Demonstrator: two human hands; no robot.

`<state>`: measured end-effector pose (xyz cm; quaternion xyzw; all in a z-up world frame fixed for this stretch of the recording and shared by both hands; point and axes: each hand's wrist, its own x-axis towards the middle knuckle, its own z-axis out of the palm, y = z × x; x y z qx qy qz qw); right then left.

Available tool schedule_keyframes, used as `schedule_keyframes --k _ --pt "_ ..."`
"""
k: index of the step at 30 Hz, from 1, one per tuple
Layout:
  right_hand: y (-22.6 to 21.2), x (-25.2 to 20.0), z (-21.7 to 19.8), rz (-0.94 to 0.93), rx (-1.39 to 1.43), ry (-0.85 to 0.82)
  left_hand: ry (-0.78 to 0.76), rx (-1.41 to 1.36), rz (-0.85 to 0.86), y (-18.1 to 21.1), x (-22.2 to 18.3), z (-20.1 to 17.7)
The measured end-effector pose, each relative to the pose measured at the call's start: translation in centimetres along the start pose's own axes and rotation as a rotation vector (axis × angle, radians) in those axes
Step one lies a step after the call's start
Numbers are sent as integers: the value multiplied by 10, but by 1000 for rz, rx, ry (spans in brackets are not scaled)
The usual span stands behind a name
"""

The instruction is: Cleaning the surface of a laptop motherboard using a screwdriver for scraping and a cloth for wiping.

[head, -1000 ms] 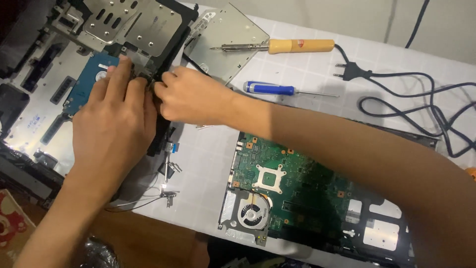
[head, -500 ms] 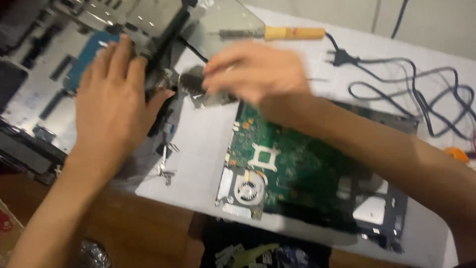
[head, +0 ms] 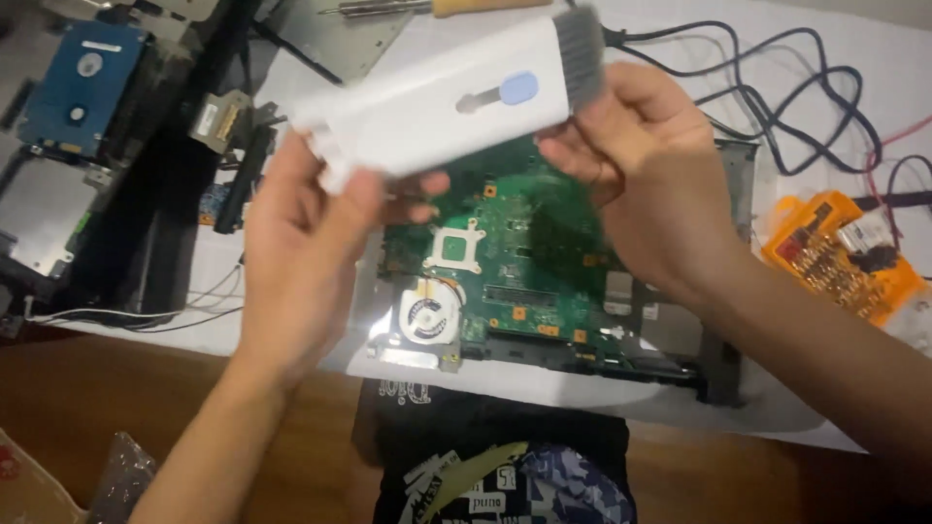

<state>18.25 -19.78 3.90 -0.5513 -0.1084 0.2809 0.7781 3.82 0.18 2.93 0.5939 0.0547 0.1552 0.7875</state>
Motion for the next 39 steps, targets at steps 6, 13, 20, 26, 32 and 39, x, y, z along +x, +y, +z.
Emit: schedule_keyframes --k 6,13,20,26,32,39 --pt "11 -10 -65 -636 -934 -404 46 -69 -46 16 17 26" --pt "29 -7 -98 -480 -1244 -510 -225 566 353 -21 43 15" --pt "38 -8 -103 -542 -1382 -545 -537 855 106 -14 15 19" --pt "45 -7 -107 -585 -1407 -535 -571 889 351 -16 28 37" --pt "47 -7 -114 -590 -1401 -553 -660 886 195 -13 44 35" --pt "36 -4 -113 -523 -1508 -669 -827 679 61 -14 14 41"
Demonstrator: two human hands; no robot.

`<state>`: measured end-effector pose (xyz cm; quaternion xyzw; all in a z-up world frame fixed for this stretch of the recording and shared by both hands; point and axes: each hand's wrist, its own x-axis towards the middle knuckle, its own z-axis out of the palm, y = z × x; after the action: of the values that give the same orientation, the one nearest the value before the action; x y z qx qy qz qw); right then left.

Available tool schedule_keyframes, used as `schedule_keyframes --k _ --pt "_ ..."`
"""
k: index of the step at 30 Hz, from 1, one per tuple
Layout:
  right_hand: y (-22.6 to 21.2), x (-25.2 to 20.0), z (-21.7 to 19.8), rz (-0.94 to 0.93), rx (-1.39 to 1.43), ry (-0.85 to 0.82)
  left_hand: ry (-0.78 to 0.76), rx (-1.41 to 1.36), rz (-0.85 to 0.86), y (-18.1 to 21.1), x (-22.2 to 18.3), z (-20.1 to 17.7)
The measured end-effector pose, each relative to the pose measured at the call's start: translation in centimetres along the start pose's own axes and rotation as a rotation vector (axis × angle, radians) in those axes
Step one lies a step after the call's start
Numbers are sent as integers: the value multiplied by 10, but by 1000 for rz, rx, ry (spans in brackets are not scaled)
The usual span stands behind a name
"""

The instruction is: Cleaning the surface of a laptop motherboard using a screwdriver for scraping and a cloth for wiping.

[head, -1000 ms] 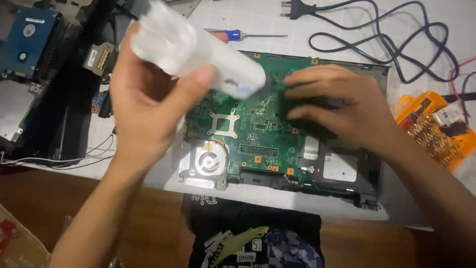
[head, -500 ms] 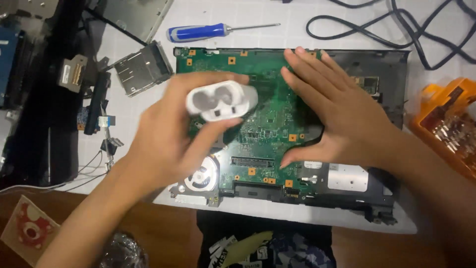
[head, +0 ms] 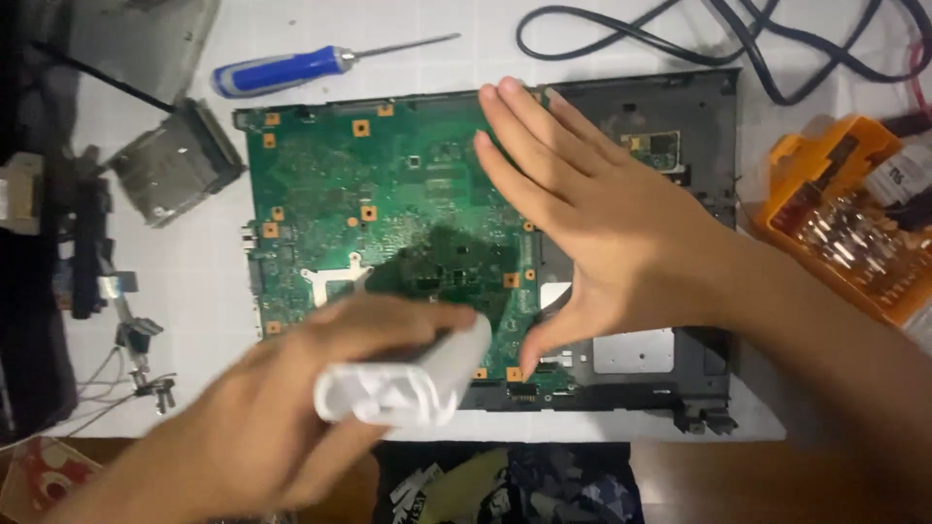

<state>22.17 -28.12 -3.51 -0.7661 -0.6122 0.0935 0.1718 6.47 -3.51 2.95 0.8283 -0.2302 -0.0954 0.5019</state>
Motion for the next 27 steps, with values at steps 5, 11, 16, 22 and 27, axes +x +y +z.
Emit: schedule_keyframes --k 5,11,16,22,27 --pt "3 -4 5 -58 20 55 74 -104 51 -11 23 0" --pt "8 -8 12 -46 41 73 74 167 -55 -7 32 -7" --pt "2 -11 7 35 -38 63 -168 53 -143 -1 39 -10" --pt "-4 -10 -1 130 -167 16 105 117 -3 -2 45 -15" --pt "0 -12 2 102 -128 24 208 219 -174 0 52 -7"
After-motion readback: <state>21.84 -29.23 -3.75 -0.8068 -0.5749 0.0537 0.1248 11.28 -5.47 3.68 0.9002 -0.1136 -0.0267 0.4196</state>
